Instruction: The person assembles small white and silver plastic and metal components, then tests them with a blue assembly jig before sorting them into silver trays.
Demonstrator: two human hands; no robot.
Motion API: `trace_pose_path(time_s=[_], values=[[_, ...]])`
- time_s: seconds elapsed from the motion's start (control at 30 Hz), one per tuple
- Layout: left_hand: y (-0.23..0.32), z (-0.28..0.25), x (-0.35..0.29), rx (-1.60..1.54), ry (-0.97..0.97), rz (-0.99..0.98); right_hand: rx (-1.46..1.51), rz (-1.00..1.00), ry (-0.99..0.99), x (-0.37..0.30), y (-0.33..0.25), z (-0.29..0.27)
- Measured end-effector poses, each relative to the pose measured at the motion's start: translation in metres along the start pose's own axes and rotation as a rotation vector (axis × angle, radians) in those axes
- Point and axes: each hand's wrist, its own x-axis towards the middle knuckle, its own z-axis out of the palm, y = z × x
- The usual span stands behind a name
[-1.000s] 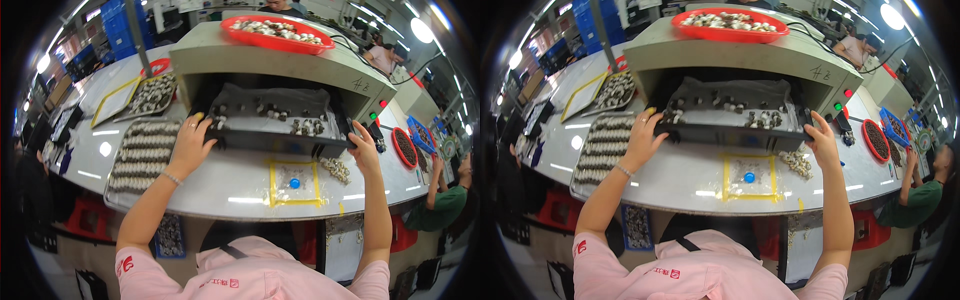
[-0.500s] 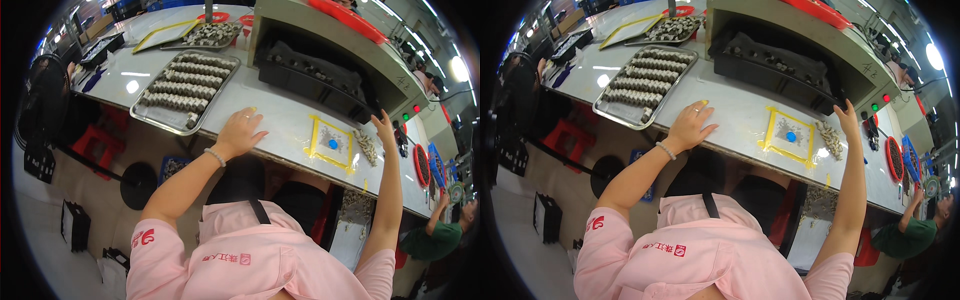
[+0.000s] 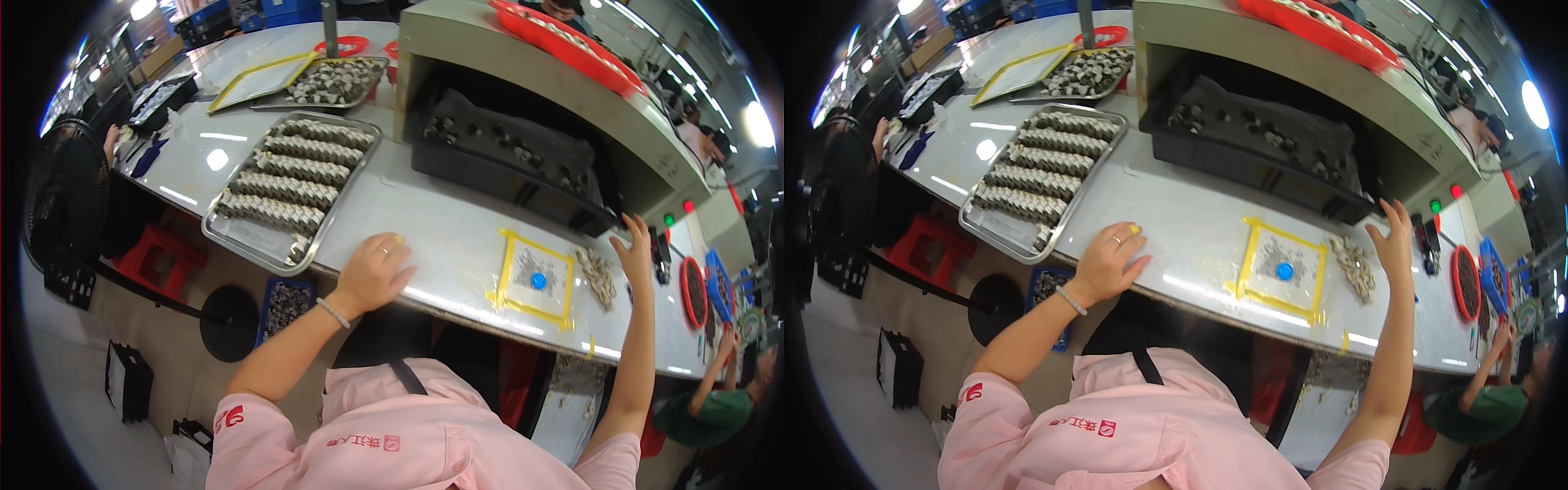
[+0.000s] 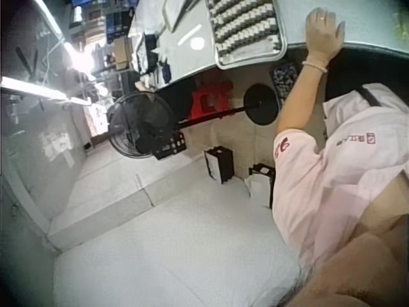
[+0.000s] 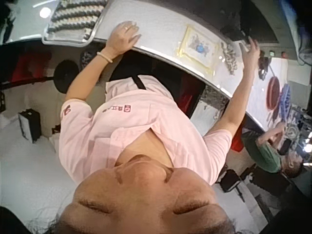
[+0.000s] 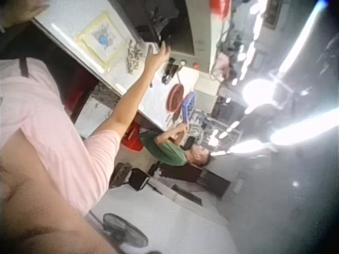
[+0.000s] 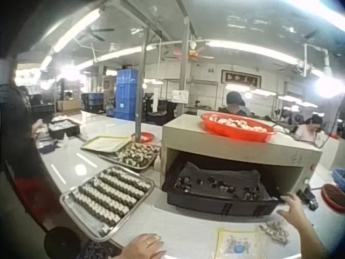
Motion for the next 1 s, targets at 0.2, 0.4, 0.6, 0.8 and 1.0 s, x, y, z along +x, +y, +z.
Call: trace_pose_path(time_s=[0.2,0.4,0.6,0.8,1.0], values=[[-0.009,-0.034,0.03,0.379,-0.074,-0.32,-0.027,-0.056,-0.028,0.011,0.005,0.003],[-0.054,-0.027,0.045,0.603,-0.293,-0.493,0.092,0.017,-0.08,0.019,-0.006,0.009],[-0.073,-0.017,0.053,0.668,-0.335,-0.563,0.1,0.006,-0.029,0.02,0.005,0.015],[-0.113,-0.023,0.055,0.745,-0.328,-0.674,0.12,-0.022,-0.069,0.032,0.003,0.014],[-0.155,-0.022,0.044,0.823,-0.315,-0.608,0.045,-0.117,-0.196,0.049,0.017,0.013]])
